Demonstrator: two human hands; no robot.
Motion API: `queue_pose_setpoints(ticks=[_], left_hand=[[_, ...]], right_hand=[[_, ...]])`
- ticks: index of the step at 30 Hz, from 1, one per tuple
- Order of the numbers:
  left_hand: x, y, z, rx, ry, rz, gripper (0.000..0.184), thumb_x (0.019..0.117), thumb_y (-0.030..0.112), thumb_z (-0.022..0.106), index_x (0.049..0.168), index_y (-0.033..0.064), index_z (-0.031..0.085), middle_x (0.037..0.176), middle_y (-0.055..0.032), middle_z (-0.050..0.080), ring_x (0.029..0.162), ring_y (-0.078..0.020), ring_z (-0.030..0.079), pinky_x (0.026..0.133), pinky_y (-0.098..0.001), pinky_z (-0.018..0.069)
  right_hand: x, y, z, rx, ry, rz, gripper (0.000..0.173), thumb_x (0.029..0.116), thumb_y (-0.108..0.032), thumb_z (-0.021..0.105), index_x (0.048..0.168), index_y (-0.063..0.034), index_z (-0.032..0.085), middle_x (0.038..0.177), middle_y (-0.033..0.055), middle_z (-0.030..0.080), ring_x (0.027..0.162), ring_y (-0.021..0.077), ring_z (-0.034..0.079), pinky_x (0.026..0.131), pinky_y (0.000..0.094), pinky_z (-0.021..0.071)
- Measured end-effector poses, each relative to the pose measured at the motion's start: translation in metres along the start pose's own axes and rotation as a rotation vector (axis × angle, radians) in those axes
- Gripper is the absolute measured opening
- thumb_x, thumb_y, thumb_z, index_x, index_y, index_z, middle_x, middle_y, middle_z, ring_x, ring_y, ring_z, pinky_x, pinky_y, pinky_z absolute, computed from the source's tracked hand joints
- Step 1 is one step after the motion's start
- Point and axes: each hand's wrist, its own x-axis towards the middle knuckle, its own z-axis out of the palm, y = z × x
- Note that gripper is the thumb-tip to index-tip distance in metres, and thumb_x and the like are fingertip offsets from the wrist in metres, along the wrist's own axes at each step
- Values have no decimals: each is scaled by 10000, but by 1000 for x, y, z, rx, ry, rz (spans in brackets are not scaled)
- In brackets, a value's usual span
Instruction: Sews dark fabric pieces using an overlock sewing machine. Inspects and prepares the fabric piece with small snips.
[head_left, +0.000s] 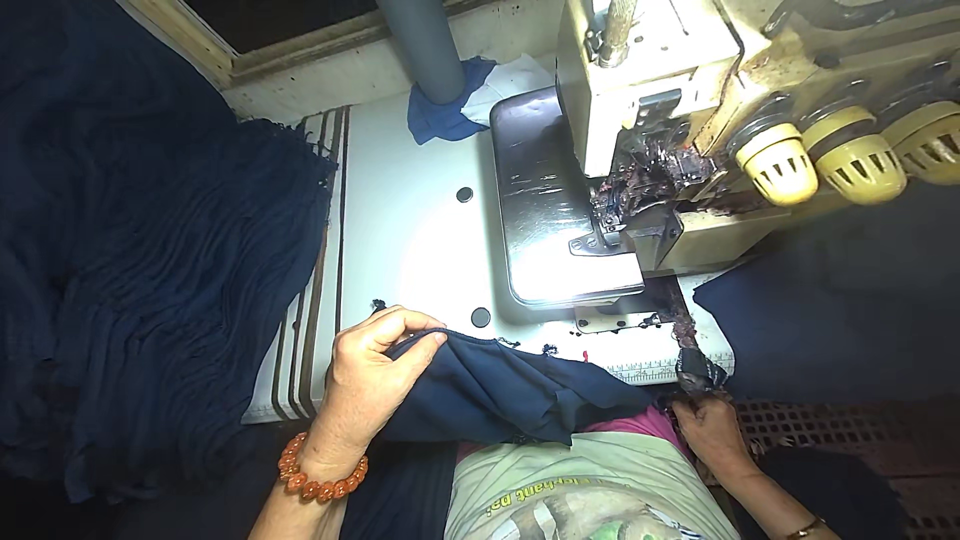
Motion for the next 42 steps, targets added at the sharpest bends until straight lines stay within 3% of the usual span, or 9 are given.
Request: queue_pose_setpoints(ticks=[14,22,25,30,35,42], left_hand=[[1,0,3,-7,-1,-3,81,837,74,699,894,89,754,872,66,717,818,29,669,745,-117,557],[3,-1,3,-1,-9,2,84,834,66,699,898,77,753,879,57,722,812,32,668,746,-116,556],[3,0,4,9,-10,-1,80,834,72,705,896,81,755,877,62,721,820,34,668,748,-115,554],[3,-2,4,5,-14,-3,76,838,77,712,896,92,759,864,67,713,821,27,665,744,-119,552],[2,-1,4,1,-16,-7,83,839,75,705,902,85,758,880,59,716,804,26,663,730,-117,553],[3,-2,7,-5,-14,-7,79,840,75,706,899,93,756,886,64,708,822,19,662,735,-122,554]], right_hand=[[1,7,7,28,26,-43,194,897,-35,615,918,132,710,825,281,691,771,414,688,769,601,530],[0,6,6,57,8,0,197,895,-42,641,948,134,713,872,292,699,821,418,692,806,608,529],[1,2,0,96,-29,113,201,902,-29,648,1002,140,690,887,268,696,815,362,684,805,563,534],[4,-3,-3,163,-54,232,214,927,8,614,1098,135,639,845,178,688,691,203,680,709,395,582],[4,1,-1,225,-55,275,195,958,18,593,1111,130,638,860,167,690,661,163,666,655,352,577],[3,0,0,243,-68,260,184,909,-18,641,1036,116,648,785,112,674,635,121,648,648,315,569]])
